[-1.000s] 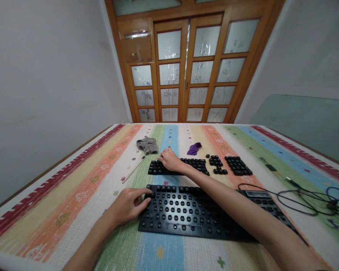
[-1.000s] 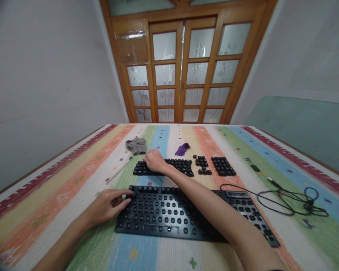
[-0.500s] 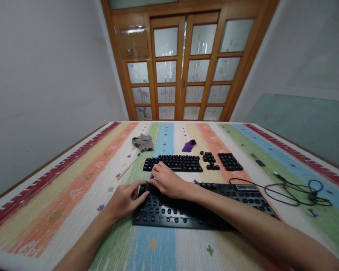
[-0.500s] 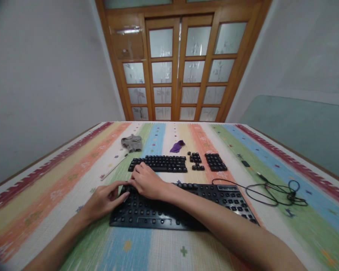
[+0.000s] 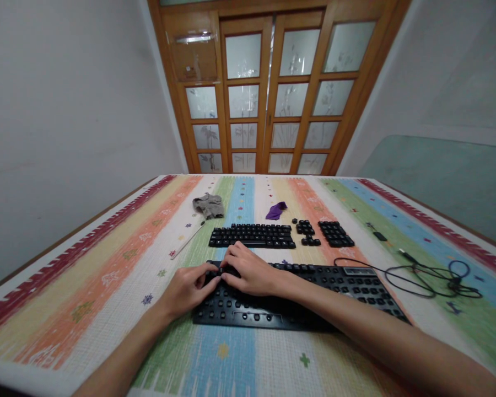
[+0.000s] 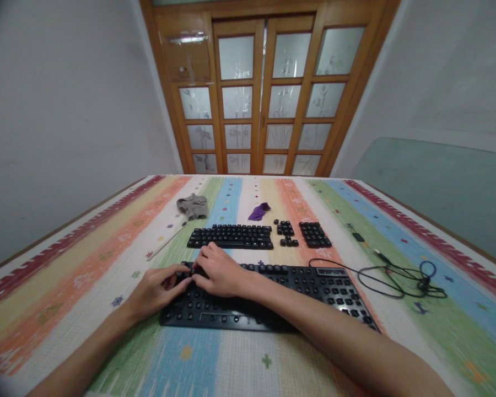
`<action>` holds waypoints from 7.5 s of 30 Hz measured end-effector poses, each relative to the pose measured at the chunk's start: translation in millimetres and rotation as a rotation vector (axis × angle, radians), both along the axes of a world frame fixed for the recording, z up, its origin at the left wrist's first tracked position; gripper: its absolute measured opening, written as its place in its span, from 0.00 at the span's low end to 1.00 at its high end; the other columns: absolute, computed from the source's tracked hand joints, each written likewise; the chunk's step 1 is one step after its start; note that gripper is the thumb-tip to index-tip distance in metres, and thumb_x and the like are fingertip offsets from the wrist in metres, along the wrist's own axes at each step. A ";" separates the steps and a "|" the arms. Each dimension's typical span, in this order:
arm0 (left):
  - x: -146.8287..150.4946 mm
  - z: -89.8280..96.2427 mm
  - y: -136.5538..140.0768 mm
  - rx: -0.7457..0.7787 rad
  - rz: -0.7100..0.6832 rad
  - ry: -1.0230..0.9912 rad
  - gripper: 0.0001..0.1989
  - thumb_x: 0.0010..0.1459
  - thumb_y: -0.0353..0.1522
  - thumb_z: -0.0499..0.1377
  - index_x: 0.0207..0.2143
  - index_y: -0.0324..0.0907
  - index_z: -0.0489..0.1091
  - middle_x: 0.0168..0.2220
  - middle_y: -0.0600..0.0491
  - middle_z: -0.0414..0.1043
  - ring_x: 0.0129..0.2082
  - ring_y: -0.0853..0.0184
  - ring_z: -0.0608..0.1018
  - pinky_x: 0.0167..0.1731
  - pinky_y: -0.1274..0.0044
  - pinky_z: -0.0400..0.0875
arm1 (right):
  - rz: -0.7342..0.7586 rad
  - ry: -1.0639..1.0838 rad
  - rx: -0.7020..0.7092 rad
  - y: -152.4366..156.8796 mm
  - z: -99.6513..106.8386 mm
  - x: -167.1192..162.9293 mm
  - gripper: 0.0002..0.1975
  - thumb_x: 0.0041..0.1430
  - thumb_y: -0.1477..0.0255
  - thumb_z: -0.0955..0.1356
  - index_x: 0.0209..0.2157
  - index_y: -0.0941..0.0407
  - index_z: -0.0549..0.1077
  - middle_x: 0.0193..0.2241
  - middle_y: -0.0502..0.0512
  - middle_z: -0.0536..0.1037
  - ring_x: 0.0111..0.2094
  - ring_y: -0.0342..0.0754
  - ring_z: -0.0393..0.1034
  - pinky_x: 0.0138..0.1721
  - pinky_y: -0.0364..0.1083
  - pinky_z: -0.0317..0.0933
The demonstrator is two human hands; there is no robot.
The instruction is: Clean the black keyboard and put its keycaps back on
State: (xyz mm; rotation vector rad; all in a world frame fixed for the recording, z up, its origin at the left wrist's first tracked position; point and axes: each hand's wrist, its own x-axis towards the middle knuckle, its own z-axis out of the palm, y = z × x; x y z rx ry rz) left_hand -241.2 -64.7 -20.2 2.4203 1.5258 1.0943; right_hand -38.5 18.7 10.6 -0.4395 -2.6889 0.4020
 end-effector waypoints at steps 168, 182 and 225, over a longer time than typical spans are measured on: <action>15.9 3.8 -11.1 0.187 -0.089 0.359 0.09 0.64 0.33 0.56 0.36 0.40 0.75 0.35 0.46 0.73 0.35 0.58 0.75 0.35 0.67 0.73 | -0.010 -0.405 0.325 -23.2 20.3 -6.2 0.15 0.58 0.75 0.67 0.47 0.61 0.68 0.30 0.61 0.81 0.28 0.51 0.74 0.26 0.45 0.55; 15.7 7.9 -13.1 0.217 -0.099 0.354 0.16 0.68 0.33 0.52 0.51 0.39 0.73 0.45 0.43 0.74 0.43 0.56 0.75 0.43 0.61 0.74 | -0.442 -0.043 0.054 67.4 11.7 -9.0 0.10 0.69 0.74 0.61 0.46 0.57 0.73 0.31 0.55 0.80 0.32 0.48 0.72 0.33 0.43 0.55; 28.7 6.6 -17.8 0.217 -0.014 0.392 0.17 0.70 0.35 0.49 0.50 0.36 0.73 0.43 0.44 0.74 0.42 0.57 0.75 0.42 0.63 0.71 | -0.358 0.128 -0.078 66.7 13.2 0.3 0.05 0.59 0.80 0.69 0.36 0.57 0.71 0.36 0.56 0.77 0.43 0.51 0.64 0.46 0.50 0.59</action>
